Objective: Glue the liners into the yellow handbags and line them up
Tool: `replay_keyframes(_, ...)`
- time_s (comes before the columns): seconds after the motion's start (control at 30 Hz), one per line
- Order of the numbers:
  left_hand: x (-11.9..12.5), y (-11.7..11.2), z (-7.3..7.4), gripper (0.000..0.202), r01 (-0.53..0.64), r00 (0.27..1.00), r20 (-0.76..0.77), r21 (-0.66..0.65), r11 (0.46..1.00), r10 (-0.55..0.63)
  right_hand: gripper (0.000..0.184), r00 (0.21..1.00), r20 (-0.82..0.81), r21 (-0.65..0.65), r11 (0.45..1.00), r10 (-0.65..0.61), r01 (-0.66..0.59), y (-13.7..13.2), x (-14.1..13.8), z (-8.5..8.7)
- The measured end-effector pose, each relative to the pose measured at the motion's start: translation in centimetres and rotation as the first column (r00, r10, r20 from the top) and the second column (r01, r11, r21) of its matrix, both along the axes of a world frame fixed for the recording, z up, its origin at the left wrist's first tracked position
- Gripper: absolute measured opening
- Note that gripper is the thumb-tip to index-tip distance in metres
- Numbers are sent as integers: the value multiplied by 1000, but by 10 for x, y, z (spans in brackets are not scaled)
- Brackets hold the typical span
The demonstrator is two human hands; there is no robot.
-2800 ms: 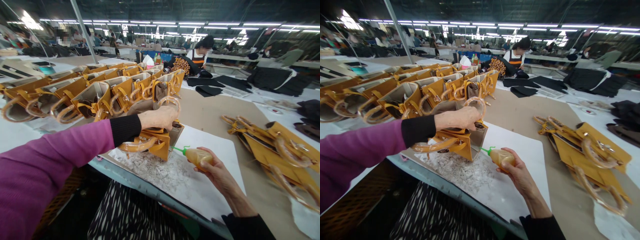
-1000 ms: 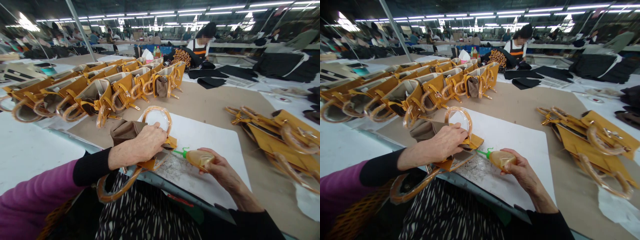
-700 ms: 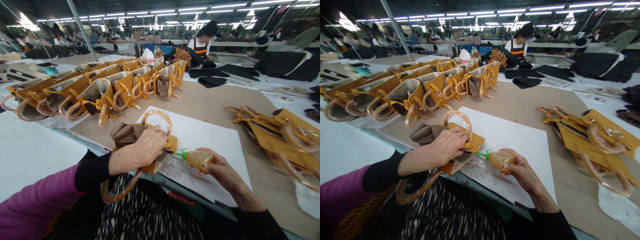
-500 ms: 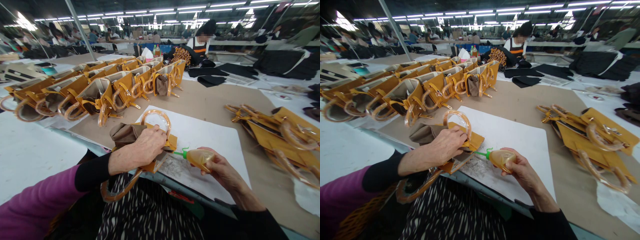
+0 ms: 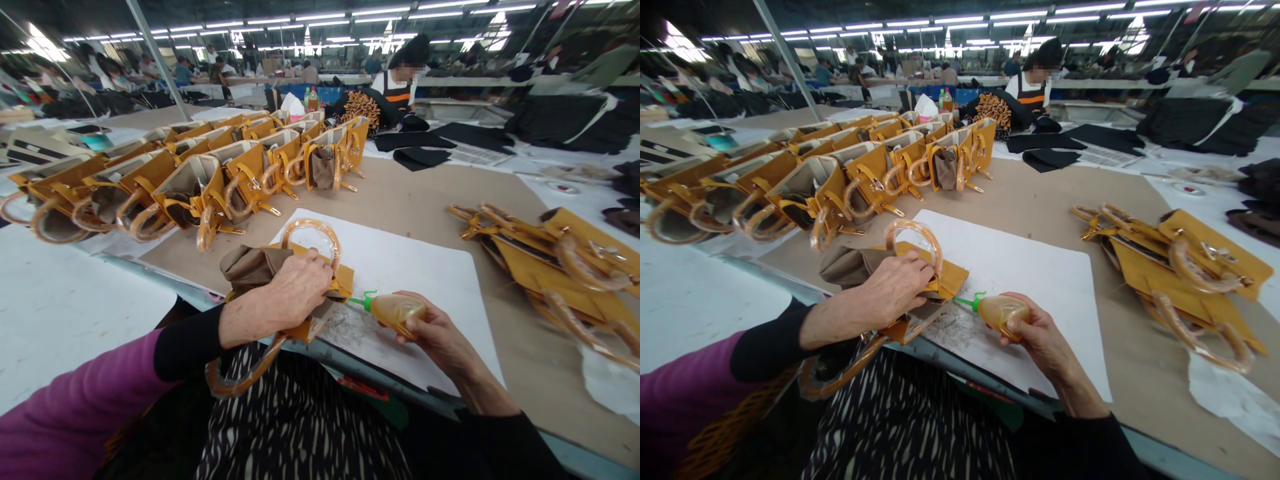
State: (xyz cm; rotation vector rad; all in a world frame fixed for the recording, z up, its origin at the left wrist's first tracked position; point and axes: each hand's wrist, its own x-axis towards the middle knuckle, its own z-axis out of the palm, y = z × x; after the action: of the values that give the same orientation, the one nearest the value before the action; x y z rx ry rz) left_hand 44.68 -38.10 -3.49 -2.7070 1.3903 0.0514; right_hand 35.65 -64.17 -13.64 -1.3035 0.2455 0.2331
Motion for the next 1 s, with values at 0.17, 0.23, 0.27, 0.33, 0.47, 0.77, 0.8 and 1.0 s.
replay_keyframes(0.17,0,-2,3,20,-11,1000,-6,25,1000,11,52,1000,-9,32,999,-13,13,1,-2,-3)
replay_keyframes(0.23,-1,-1,4,19,-9,1000,-5,27,1000,9,52,1000,-12,58,998,-1,2,2,-4,-2)
replay_keyframes(0.27,-2,0,4,20,1,1000,1,16,1000,-1,52,1000,-12,69,998,6,-5,2,-5,-1)
replay_keyframes(0.33,-3,2,4,25,26,1000,12,-7,1000,-26,52,1000,-14,81,997,16,-15,4,-7,1)
replay_keyframes(0.47,-1,3,-1,27,15,1000,12,0,1000,-15,52,999,-25,90,996,26,-24,7,-10,4)
replay_keyframes(0.77,1,2,-3,28,27,999,31,-16,1000,-26,52,999,-20,100,994,42,-39,12,-13,3)
replay_keyframes(0.8,1,2,-3,26,27,999,30,-16,1000,-27,52,999,-23,104,994,47,-45,12,-13,3)
replay_keyframes(1.0,4,5,-11,22,56,997,58,-69,996,-52,55,997,-53,126,991,50,-43,15,-21,9)
